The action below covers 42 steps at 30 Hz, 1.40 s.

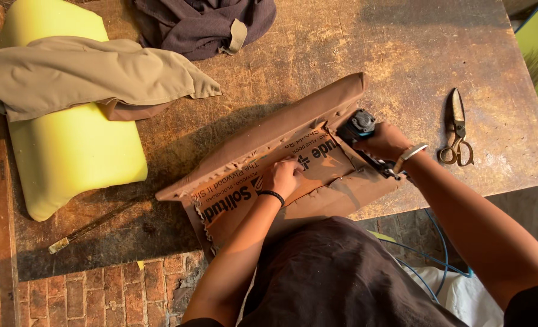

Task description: The person stretches brown fabric over a foam-padded wooden frame on a workbench, cuts away excess fabric with shears, tucks and pulls the fabric edges over the frame, and uses a pneumatic staple gun to fasten the fabric to the underside of the frame.

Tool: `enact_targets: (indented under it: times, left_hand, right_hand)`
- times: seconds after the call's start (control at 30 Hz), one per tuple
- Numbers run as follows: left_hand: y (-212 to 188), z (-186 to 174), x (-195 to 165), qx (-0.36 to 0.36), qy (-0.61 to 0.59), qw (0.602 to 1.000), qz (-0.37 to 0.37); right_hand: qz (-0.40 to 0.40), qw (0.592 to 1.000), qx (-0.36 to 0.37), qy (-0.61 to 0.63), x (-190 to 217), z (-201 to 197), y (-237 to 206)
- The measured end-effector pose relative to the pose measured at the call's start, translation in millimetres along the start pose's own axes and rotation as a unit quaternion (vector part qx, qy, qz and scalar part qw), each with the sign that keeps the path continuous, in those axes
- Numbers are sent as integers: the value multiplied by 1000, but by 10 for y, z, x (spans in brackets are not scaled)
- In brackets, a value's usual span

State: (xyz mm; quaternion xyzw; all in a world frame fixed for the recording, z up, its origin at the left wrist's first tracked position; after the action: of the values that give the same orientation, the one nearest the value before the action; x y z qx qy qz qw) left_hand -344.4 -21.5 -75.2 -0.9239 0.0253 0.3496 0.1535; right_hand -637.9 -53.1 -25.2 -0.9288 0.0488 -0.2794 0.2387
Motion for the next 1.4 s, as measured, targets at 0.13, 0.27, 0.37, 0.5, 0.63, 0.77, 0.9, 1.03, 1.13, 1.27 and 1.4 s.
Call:
enact_targets:
  times: [0.13,0.27,0.37,0.5,0.63,0.77,0.9,1.03,1.13,1.27,1.4]
  left_hand:
    - [44,-240,-287,-30,-29,992,118]
    - [307,-515,-768,-65,-18,968,243]
    - [732,-643,-1096,-121,66,964,226]
    - [994,-540,-1167,-54,213,974,61]
    - [962,-438,-1134,-32,254,967,-2]
    - [1040,-486,-1116,-50,252,966,6]
    - [1218,-536,-1079,-14,254,967,-2]
    - [1326,-541,-1053,1,256,966,-30]
    - [1354,-539,-1055,-11,238,971,-36]
    - [1389,-534,-1067,-17,245,968,-56]
    - [1417,-522,-1088,15,264,959,-103]
  right_hand:
    - [-48,994,-2,-102,-222,214,-150]
    - [-186,976,-28,-108,-234,412,-377]
    - [-273,960,-41,-40,-173,379,-477]
    - [-228,956,-38,-179,-162,293,-412]
    - [-345,898,-44,-269,-101,197,-277]
    - [-381,871,-42,-308,-86,88,-127]
    - [-347,883,12,-316,-65,-32,71]
    - [-318,881,73,-343,-33,-184,164]
    - [-295,872,147,-362,-26,-199,208]
    - [-286,861,180,-379,-3,-116,301]
    - [-247,841,239,-418,-75,-12,331]
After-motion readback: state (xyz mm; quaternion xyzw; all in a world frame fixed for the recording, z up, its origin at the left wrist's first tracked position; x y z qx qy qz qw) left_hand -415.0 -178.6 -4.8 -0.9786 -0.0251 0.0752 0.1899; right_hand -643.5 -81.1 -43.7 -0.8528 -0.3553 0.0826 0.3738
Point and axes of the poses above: each hand's wrist, its own y-axis towards the middle knuckle, its own z-axis out of the palm, x = y × z, the point moved 4 cm from there along y, towards the middle knuckle, and after that the axes turned 13 degrees about -z, right-handed, at the moved point
